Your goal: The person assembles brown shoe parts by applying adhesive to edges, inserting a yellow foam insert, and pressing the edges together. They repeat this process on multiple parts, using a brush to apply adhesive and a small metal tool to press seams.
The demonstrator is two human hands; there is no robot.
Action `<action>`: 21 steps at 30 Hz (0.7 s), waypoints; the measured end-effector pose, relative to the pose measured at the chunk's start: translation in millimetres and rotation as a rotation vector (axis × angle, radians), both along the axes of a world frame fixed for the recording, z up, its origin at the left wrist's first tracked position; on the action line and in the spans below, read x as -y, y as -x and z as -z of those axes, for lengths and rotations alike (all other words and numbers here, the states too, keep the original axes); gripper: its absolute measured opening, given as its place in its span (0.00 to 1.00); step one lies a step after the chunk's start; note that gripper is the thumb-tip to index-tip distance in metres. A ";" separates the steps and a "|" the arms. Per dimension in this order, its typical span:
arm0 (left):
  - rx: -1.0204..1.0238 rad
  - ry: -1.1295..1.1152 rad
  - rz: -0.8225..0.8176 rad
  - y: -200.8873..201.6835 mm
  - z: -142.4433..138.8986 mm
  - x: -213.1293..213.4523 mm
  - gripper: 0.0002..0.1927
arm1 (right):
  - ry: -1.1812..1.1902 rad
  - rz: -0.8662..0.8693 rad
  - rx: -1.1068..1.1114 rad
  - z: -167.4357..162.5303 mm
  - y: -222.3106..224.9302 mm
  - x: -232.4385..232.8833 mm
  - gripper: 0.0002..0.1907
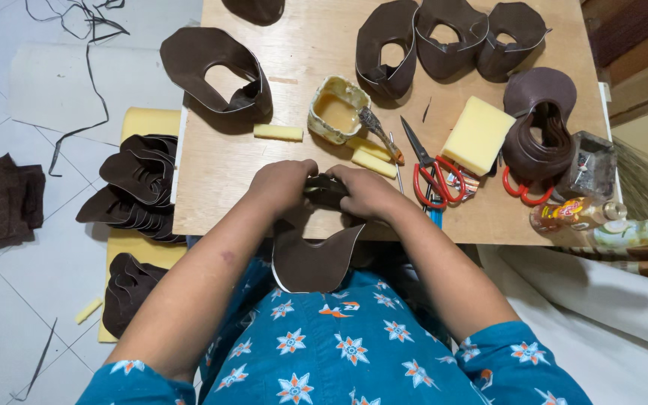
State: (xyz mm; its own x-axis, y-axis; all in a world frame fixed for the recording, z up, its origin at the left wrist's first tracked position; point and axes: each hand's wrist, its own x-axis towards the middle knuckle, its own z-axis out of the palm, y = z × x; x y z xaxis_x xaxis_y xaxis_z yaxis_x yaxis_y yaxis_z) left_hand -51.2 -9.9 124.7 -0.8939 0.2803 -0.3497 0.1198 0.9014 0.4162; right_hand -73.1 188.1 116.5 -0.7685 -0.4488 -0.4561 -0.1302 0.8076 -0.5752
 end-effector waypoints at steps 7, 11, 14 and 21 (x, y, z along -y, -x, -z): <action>-0.008 -0.072 0.019 -0.7 17.1 4.8 0.23 | 0.137 -0.049 -0.245 19.6 -7.5 0.0 0.27; -0.027 -0.083 0.034 0.1 19.4 7.1 0.15 | 0.080 -0.073 -0.314 25.8 -7.2 -3.5 0.20; -0.064 -0.065 0.048 2.5 22.1 6.3 0.10 | 0.118 -0.188 -0.474 29.5 -6.6 -6.3 0.15; 0.004 -0.068 0.013 4.0 25.3 5.3 0.10 | 0.135 -0.172 -0.487 39.2 -5.7 -7.7 0.12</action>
